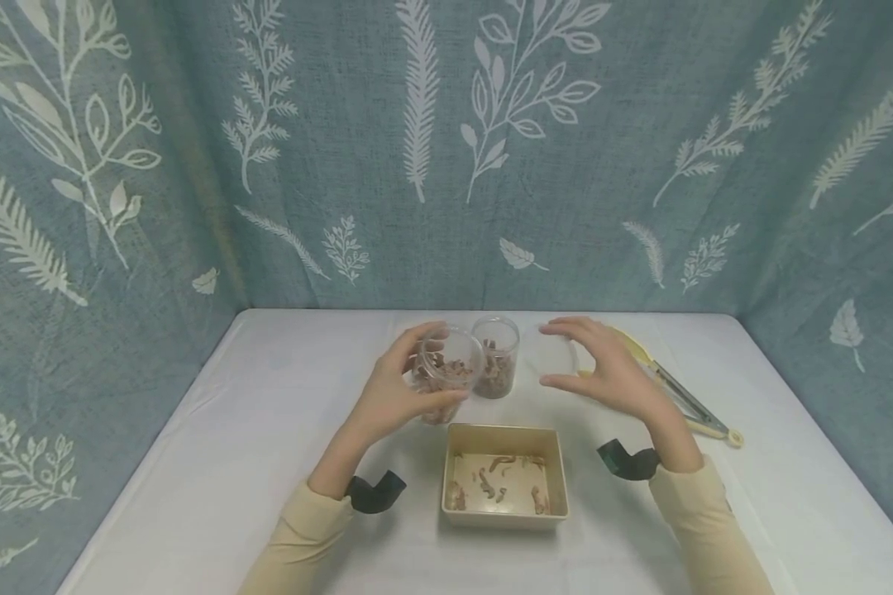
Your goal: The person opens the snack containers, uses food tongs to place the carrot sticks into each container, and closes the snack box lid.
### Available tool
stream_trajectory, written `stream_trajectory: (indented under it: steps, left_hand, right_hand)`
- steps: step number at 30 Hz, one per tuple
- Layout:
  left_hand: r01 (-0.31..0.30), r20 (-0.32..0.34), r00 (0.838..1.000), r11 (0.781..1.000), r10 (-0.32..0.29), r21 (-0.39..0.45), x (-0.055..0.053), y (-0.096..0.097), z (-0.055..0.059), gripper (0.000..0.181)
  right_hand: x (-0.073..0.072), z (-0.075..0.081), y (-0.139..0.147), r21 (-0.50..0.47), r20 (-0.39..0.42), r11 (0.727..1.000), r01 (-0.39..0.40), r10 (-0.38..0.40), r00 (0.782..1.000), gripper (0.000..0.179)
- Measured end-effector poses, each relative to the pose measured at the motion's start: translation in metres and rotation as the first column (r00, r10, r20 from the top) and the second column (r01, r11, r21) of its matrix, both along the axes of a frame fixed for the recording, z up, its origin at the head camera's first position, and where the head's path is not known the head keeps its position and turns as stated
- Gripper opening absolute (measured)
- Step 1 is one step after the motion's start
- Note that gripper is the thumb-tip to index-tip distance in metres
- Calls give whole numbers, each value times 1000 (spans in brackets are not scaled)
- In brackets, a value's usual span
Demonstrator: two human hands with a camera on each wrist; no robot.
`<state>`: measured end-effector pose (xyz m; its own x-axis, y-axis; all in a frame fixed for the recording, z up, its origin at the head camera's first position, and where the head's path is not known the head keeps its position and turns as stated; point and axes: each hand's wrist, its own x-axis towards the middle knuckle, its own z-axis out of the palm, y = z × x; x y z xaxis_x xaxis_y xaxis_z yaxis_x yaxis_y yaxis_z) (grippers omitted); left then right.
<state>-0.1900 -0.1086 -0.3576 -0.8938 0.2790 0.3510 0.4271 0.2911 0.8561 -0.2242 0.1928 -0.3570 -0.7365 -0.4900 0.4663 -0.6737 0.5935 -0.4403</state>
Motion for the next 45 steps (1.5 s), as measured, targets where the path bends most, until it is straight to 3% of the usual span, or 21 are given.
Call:
stream_trajectory:
  steps: [5, 10, 15, 20, 25, 39, 42, 45]
  left_hand:
    - [33, -23, 999, 999, -32, 27, -2, 5, -2, 80]
    - [74, -27, 997, 997, -73, 34, 0, 12, 1, 82]
    - [87, -31, 996, 996, -86, 27, 2, 18, 2, 84]
    - [84, -48, 995, 996, -84, 6, 5, 23, 1, 85]
    - [122, -68, 990, 993, -121, 6, 7, 27, 0, 80]
    - [110, -113, 988, 994, -109, -1, 13, 30, 0, 76]
    - [91, -133, 987, 996, -90, -2, 14, 31, -1, 75]
    - [52, -164, 985, 999, -53, -8, 15, 32, -2, 76]
  right_hand:
    - [10, 12, -17, -132, -44, 989, -64, 59, 997, 59]
    - [20, 22, -33, -221, 9, 969, -113, 118, 993, 59]
    - [23, 24, -43, -239, 29, 955, -178, 190, 981, 60]
    - [27, 25, -52, -231, 2, 944, -234, 241, 970, 61]
    - [31, 25, -57, -214, -25, 937, -277, 278, 960, 60]
    - [40, 28, -62, -257, -13, 928, -269, 275, 961, 60]
    - [43, 26, -65, -256, -2, 942, -220, 227, 974, 60]
    - [45, 23, -70, -259, 10, 959, -112, 119, 993, 59]
